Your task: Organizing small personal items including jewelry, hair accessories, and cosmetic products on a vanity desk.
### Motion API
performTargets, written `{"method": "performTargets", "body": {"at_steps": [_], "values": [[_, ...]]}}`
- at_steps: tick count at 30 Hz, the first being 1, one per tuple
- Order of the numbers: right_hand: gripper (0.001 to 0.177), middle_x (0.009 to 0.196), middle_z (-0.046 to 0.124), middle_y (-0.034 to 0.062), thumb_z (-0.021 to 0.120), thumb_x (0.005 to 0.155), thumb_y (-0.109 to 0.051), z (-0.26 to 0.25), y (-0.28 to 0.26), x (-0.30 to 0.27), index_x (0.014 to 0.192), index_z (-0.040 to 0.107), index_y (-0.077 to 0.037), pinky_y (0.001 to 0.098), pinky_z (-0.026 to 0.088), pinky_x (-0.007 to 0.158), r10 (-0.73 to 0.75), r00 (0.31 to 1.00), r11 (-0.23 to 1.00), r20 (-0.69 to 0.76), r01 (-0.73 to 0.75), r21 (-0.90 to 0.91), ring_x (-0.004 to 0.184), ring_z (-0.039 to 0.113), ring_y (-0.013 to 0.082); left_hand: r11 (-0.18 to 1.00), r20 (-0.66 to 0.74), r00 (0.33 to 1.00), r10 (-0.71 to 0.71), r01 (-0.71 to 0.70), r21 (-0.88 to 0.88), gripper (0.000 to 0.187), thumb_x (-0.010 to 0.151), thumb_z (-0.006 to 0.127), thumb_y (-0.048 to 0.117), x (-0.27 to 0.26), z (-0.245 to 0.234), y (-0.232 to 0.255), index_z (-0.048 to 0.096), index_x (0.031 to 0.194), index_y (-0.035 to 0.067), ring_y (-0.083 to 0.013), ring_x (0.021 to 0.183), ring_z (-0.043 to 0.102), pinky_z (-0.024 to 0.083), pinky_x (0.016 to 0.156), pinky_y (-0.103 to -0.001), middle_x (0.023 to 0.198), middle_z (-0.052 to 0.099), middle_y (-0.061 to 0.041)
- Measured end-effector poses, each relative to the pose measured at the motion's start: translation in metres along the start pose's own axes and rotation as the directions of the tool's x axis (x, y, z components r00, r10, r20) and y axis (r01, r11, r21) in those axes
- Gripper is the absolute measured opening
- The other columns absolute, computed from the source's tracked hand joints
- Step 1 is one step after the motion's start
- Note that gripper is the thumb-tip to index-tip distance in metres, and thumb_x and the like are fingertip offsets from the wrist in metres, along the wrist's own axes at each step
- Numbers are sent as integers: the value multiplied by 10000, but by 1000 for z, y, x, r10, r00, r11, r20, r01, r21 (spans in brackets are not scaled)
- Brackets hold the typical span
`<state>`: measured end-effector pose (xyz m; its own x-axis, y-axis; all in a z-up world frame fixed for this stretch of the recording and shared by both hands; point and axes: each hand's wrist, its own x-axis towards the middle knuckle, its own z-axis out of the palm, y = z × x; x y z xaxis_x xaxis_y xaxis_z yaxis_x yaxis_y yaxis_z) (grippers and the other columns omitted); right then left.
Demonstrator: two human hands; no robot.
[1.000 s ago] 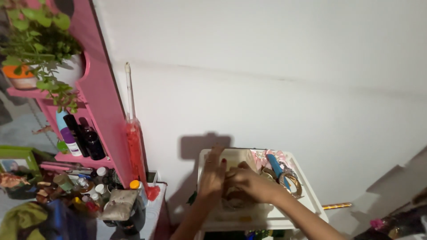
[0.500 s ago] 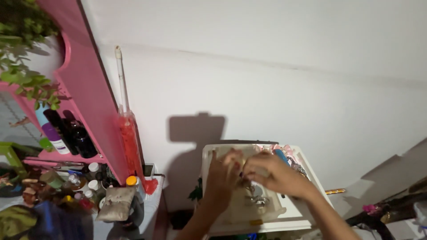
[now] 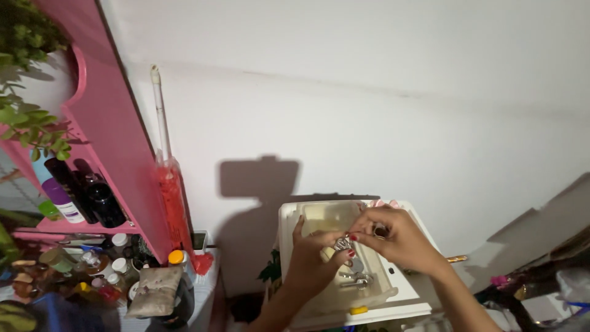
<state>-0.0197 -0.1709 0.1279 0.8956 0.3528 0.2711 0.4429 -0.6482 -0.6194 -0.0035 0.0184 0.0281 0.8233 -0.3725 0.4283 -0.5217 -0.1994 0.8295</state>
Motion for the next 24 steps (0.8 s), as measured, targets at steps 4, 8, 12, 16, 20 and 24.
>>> {"method": "performTargets", "body": {"at_steps": [4,8,12,16,20,24], "values": [[44,718,705,70,806,816,-117,-8,-15,-4,859,800,-117,364,520,632,356,934,932,-26,-357,-59,684,604,186,998,9,1000,29,-28,-58,287,903,648,239,0,-3,1,732,1153,125,-130,1033,724,-24,1248,-532,810,811,1],[83,1148,739,14,860,720,-113,-3,9,-27,767,793,-130,403,477,962,-19,986,949,168,70,-308,1122,617,200,999,-18,1000,11,-12,-47,292,939,565,202,-1,-1,1,730,1168,127,-131,993,728,-1,1252,-522,837,795,3],[177,1507,446,-29,929,657,-221,8,-32,-21,774,797,-201,525,248,1127,279,891,807,359,-15,-590,1456,245,281,998,-62,998,-30,27,-57,280,991,512,178,-1,-1,3,741,1144,127,-169,897,729,63,1261,-506,823,756,-37],[178,1535,412,-96,878,687,-201,11,-43,-18,800,750,-152,412,303,1151,495,794,726,353,-154,-671,1454,265,181,999,-123,992,8,-11,-30,253,991,537,150,-3,7,-9,748,1130,140,-190,925,715,115,1224,-509,911,761,-61],[127,1505,456,-68,851,742,-203,6,-33,-24,776,745,-142,446,295,1126,374,862,786,343,-99,-610,1434,287,217,997,-156,987,32,-42,-57,233,976,565,134,-5,6,-8,742,1127,151,-184,949,725,145,1226,-505,960,777,-64],[117,1484,471,-9,803,759,-146,-5,-27,-31,868,761,-139,483,266,1109,251,917,844,310,-51,-533,1414,326,257,995,-143,990,9,-23,-96,248,942,602,111,-4,4,-5,738,1141,166,-180,952,738,138,1237,-501,978,785,-63]]}}
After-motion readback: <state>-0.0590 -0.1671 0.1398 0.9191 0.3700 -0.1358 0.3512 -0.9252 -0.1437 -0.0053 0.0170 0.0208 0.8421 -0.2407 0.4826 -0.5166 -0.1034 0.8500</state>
